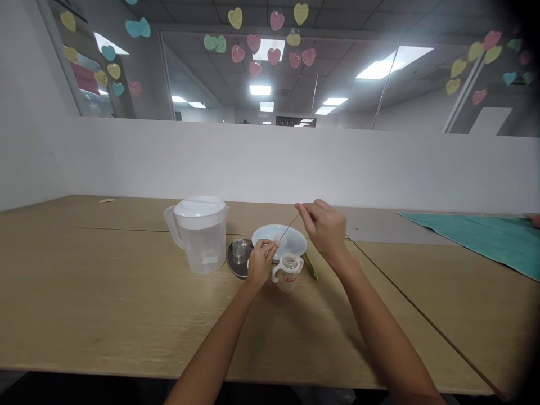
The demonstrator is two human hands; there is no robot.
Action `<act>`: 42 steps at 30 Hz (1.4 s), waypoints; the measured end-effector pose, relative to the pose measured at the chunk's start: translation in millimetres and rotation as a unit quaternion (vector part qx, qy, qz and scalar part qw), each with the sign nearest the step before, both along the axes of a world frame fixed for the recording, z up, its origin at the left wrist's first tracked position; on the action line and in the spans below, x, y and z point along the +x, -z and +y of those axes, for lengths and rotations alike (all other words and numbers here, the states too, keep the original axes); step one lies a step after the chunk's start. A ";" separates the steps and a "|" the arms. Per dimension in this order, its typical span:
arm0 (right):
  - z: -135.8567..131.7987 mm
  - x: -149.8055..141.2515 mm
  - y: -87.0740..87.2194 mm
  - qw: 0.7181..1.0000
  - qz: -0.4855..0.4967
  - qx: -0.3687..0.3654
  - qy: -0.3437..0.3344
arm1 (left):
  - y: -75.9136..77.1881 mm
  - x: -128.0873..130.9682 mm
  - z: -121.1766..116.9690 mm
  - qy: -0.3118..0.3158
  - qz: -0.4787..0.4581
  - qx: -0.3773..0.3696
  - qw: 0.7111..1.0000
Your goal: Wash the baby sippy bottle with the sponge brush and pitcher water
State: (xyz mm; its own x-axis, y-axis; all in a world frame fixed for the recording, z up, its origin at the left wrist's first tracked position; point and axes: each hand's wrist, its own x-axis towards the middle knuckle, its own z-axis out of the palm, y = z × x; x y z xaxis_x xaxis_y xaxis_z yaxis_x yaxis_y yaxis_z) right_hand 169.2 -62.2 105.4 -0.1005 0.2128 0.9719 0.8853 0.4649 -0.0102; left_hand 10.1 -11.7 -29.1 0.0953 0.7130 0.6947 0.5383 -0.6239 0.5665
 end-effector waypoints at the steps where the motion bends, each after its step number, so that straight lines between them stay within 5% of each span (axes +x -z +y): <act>1: -1.7 2.8 -2.8 1.000 0.014 0.010 0.008 | 0.0 -0.2 -0.6 0.000 0.004 0.001 1.000; 6: -4.7 25.3 -15.6 0.988 0.146 0.042 0.021 | 0.5 -1.2 -3.0 -0.002 0.015 0.004 1.000; 9: 17.6 39.5 -5.6 0.978 0.204 -0.038 -0.018 | 0.9 -0.8 -3.9 -0.004 0.013 0.011 1.000; 15: 107.1 51.6 68.7 0.904 0.235 -0.351 -0.070 | 4.8 -1.8 -2.4 -0.021 0.018 0.018 0.999; 20: 137.4 50.6 113.3 0.884 0.181 -0.430 -0.024 | 5.1 -2.1 -1.2 -0.030 0.021 0.015 0.999; 29: 118.0 42.8 114.6 0.898 0.058 -0.424 0.103 | 0.2 0.1 -5.2 -0.026 0.006 -0.006 1.000; 33: 113.3 38.0 101.4 0.897 0.037 -0.427 0.110 | 0.0 0.0 -5.3 -0.026 0.001 -0.012 1.000; 35: 107.9 36.4 86.6 0.896 0.028 -0.437 0.076 | 0.0 0.2 -5.1 -0.024 -0.007 -0.018 1.000; 37: 99.0 33.1 70.5 0.874 0.012 -0.484 -0.030 | 0.2 0.8 -5.1 -0.021 -0.015 -0.025 0.999; 42: 75.9 13.0 54.3 0.739 -0.035 -0.589 -0.324 | 0.2 1.8 -6.3 -0.018 0.016 -0.018 1.000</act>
